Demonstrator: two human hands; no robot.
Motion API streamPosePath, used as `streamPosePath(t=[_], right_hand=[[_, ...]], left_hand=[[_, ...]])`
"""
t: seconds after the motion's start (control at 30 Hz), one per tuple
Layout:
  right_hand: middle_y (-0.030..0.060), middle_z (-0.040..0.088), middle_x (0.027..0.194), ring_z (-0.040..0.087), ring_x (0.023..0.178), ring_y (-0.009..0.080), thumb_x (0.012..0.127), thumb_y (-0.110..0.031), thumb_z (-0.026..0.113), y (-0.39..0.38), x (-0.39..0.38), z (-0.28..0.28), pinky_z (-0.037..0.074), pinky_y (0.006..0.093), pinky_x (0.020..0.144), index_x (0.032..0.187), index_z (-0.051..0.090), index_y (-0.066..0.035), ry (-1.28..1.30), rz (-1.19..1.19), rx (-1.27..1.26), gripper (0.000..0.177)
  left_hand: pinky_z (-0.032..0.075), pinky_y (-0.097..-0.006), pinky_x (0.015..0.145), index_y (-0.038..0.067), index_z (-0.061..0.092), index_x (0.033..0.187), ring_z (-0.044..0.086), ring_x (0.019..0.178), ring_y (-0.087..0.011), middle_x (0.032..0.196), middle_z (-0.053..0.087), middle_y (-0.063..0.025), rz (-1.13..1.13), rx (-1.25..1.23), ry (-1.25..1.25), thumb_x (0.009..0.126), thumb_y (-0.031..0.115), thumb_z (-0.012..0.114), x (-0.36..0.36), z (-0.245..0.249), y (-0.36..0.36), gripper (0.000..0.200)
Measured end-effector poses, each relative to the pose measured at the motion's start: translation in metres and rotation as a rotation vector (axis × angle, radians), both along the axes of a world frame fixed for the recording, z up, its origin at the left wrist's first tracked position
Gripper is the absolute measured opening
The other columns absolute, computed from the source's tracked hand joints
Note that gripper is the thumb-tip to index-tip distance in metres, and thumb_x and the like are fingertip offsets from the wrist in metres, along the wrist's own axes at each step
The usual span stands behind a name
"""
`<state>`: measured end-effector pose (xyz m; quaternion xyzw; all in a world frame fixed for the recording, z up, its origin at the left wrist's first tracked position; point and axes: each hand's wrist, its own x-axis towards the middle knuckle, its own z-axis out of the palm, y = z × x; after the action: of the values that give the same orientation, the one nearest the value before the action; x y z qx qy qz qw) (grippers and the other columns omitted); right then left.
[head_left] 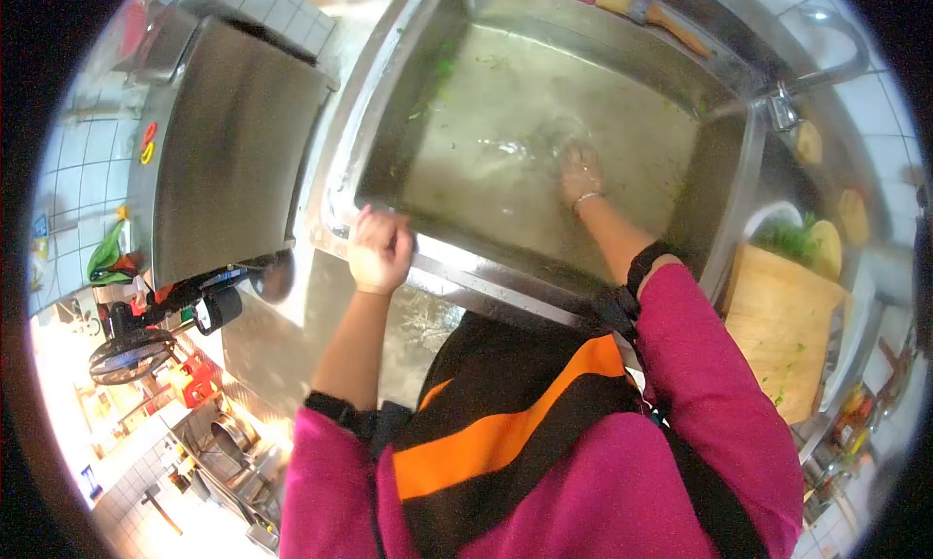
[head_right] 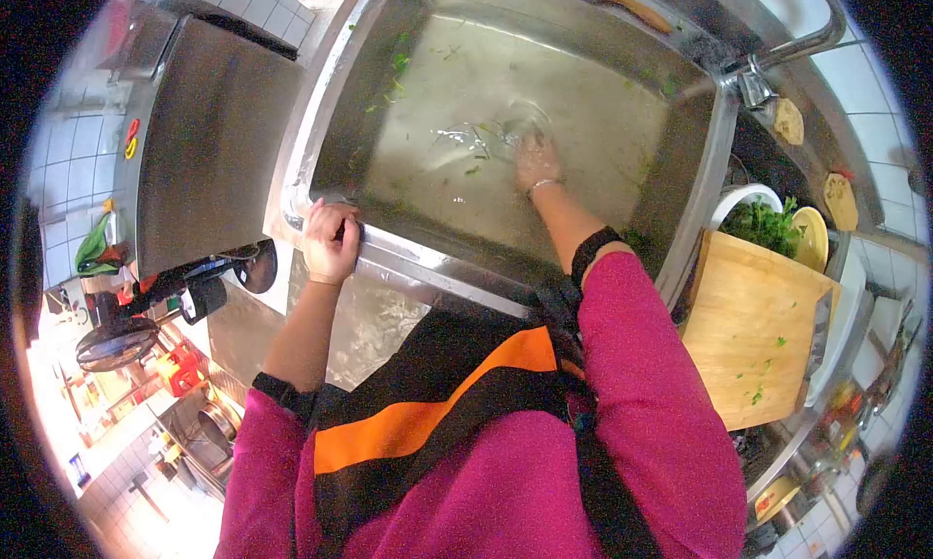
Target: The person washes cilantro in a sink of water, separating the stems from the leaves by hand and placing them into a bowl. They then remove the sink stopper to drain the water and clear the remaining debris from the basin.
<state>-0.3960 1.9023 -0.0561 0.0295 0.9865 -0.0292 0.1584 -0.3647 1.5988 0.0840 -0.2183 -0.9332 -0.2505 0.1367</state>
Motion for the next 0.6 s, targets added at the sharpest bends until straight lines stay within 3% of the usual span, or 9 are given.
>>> streamPosePath(t=[0.13,0.27,0.33,0.4,0.5,0.6], right_hand=[[0.0097,0.041,0.117,0.038,0.108,0.025,0.077,-0.018,0.042,0.005,-0.026,-0.009,0.038,0.0414,0.082,0.105,0.049,-0.008,-0.102,-0.017,-0.06,0.03],[0.0095,0.055,0.097,0.052,0.09,0.026,0.073,-0.016,0.046,-0.003,-0.053,-0.02,0.039,0.0415,0.079,0.094,0.056,-0.009,-0.253,-0.059,-0.132,0.025],[0.0095,0.057,0.093,0.054,0.087,0.0247,0.074,-0.014,0.044,-0.022,-0.048,-0.058,0.04,0.041,0.078,0.092,0.058,-0.008,0.266,-0.346,-0.053,0.023],[0.0103,0.057,0.094,0.054,0.087,0.0247,0.074,-0.013,0.044,-0.015,-0.061,-0.03,0.04,0.042,0.077,0.093,0.057,-0.007,0.013,-0.091,-0.104,0.024],[0.0117,0.057,0.093,0.055,0.085,0.024,0.075,-0.014,0.043,-0.016,-0.051,-0.001,0.041,0.04,0.075,0.089,0.058,-0.006,-0.046,-0.1,-0.143,0.022],[0.0126,0.058,0.087,0.056,0.081,0.0239,0.072,-0.017,0.049,-0.013,-0.045,0.017,0.043,0.0367,0.07,0.086,0.058,-0.005,-0.086,-0.191,-0.245,0.021]], left_hand=[[0.035,-0.0371,0.083,0.006,0.054,0.069,0.053,0.067,-0.0217,0.07,0.055,-0.006,0.011,0.0,-0.014,0.065,0.004,0.051,0.003,0.001,0.0,0.005],[0.037,-0.0365,0.08,0.005,0.054,0.07,0.053,0.068,-0.0241,0.07,0.055,-0.0084,-0.031,-0.043,-0.006,0.064,0.002,0.049,0.002,0.003,-0.001,0.008],[0.038,-0.0359,0.072,0.005,0.054,0.07,0.051,0.066,-0.0255,0.069,0.054,-0.0094,-0.097,0.006,0.015,0.064,-0.001,0.048,-0.003,0.002,0.005,0.01],[0.038,-0.0352,0.064,0.004,0.053,0.07,0.049,0.063,-0.0263,0.068,0.054,-0.01,-0.111,0.043,0.006,0.065,-0.002,0.047,-0.002,0.004,-0.002,0.01],[0.036,-0.0344,0.062,0.004,0.053,0.07,0.048,0.061,-0.0264,0.069,0.054,-0.0104,-0.104,-0.008,-0.024,0.066,-0.003,0.046,0.0,0.008,-0.003,0.01],[0.037,-0.0355,0.069,0.004,0.054,0.071,0.05,0.064,-0.0259,0.071,0.055,-0.0102,-0.088,-0.01,-0.038,0.068,-0.001,0.045,0.0,0.008,-0.002,0.01]])
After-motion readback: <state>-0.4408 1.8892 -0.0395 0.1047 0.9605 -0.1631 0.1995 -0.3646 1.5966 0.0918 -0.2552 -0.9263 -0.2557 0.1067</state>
